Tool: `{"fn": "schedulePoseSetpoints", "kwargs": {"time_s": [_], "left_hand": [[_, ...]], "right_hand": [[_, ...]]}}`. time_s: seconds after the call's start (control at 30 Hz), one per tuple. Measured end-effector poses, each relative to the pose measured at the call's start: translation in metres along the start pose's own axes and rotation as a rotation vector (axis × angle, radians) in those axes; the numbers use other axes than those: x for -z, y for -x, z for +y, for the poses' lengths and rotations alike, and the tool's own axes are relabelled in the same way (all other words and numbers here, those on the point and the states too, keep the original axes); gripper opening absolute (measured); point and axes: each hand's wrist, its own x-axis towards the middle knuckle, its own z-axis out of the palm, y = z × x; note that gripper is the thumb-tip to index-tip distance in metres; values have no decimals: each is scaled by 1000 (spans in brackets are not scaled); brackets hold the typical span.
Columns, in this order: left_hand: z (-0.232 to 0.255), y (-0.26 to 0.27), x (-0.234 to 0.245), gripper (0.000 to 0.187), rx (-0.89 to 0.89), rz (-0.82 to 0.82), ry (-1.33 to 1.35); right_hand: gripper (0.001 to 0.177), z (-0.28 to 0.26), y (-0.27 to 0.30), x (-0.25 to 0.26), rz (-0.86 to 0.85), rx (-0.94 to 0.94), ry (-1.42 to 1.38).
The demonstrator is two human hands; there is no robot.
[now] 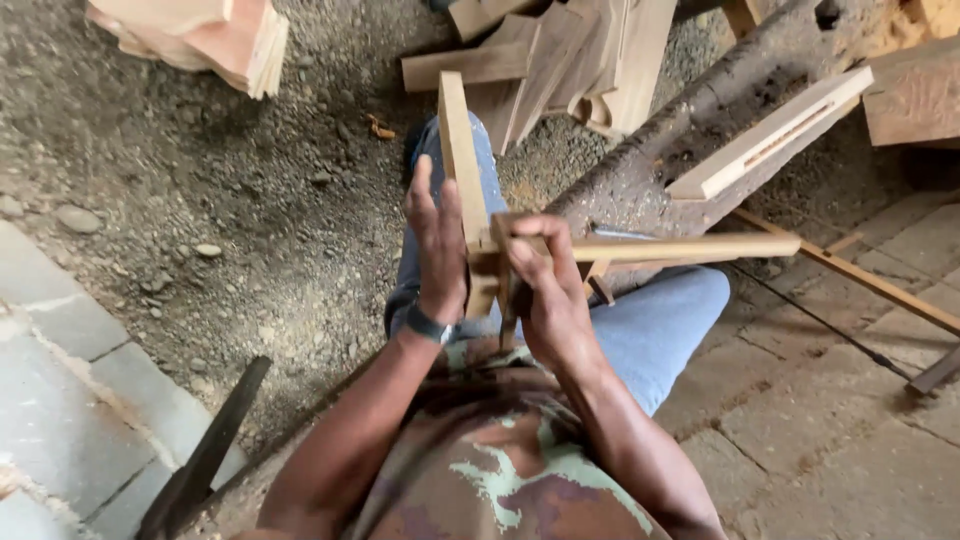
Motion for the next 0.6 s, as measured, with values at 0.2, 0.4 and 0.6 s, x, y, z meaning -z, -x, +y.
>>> {"fn": "schedulePoseSetpoints", "kwargs": {"time_s": [0.2,0.4,0.6], "left_hand": [[116,63,7,37,-304,-212,32],[140,88,5,40,-266,-266,-108],[97,5,-20,23,14,-233,213]], "right_hand": [[39,-77,71,-14,-46,21,-191],[34,-107,83,-20,7,-32,-270],[37,-100,-6,-25,186,-89,-211]]}}
